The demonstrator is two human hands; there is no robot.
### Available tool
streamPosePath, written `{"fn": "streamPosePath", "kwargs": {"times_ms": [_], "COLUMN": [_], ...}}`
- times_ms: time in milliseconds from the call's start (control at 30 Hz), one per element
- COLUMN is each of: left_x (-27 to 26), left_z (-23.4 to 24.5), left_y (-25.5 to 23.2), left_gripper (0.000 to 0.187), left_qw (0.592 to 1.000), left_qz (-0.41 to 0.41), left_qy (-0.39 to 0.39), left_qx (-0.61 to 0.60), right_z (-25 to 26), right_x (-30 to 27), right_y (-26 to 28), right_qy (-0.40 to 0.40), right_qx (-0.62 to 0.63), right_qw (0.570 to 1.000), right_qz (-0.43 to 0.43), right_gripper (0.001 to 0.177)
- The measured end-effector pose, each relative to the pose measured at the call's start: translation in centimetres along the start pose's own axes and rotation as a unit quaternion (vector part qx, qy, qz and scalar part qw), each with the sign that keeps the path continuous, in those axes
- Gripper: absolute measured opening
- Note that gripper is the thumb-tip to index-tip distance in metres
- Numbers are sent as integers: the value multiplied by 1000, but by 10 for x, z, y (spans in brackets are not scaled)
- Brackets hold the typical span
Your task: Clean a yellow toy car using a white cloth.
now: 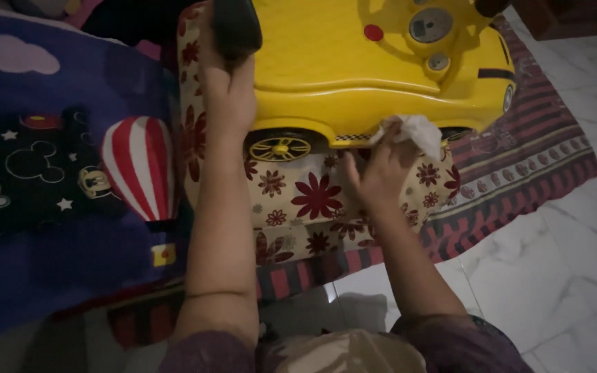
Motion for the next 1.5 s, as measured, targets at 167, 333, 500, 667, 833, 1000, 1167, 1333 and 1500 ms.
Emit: {"fn": "streamPosePath", "kwargs": {"times_ms": [167, 333, 500, 667, 833, 1000, 1167, 1333, 1500], "left_x": [-7, -6, -7, -7, -6, -4, -1, -4, -2], "left_z": [5, 12, 12, 17, 16, 14, 10, 17, 16], "left_y": [13, 18, 17, 29, 20, 10, 6, 21, 22], "left_gripper": [52, 52, 56, 64, 54, 45, 39, 26, 23], "left_qw": [999, 998, 996, 993, 997, 998, 998, 996, 996], "left_qz": [19, 25, 23, 70, 50, 40, 38, 69, 52], "left_qy": [-23, -19, -15, -55, -41, -39, -33, -58, -60], "left_qx": [14, 61, 89, 71, 31, 26, 28, 16, -27], "right_z": [2, -6, 13, 9, -6, 11, 18, 5, 14], "right_x": [-19, -26, 2, -6, -34, -13, 1, -19, -15], "right_y": [35, 40, 15, 20, 39, 21, -5, 16, 20], "right_qy": [-31, 37, 22, 30, 48, 28, 24, -14, 199], "right_qx": [23, 52, 21, 1, 38, 22, -77, -50, 0], "right_qw": [999, 998, 998, 998, 998, 999, 994, 999, 977], "right_qz": [37, 16, -48, -47, -2, -11, -73, -2, -75], "right_gripper": [107, 108, 110, 108, 104, 101, 104, 102, 96]}}
Point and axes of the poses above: each hand's wrist, its own x-axis towards the middle knuckle, its own z-axis out of the back of the hand, y = z × x, the point moved 2 cm from there along x, towards the middle knuckle
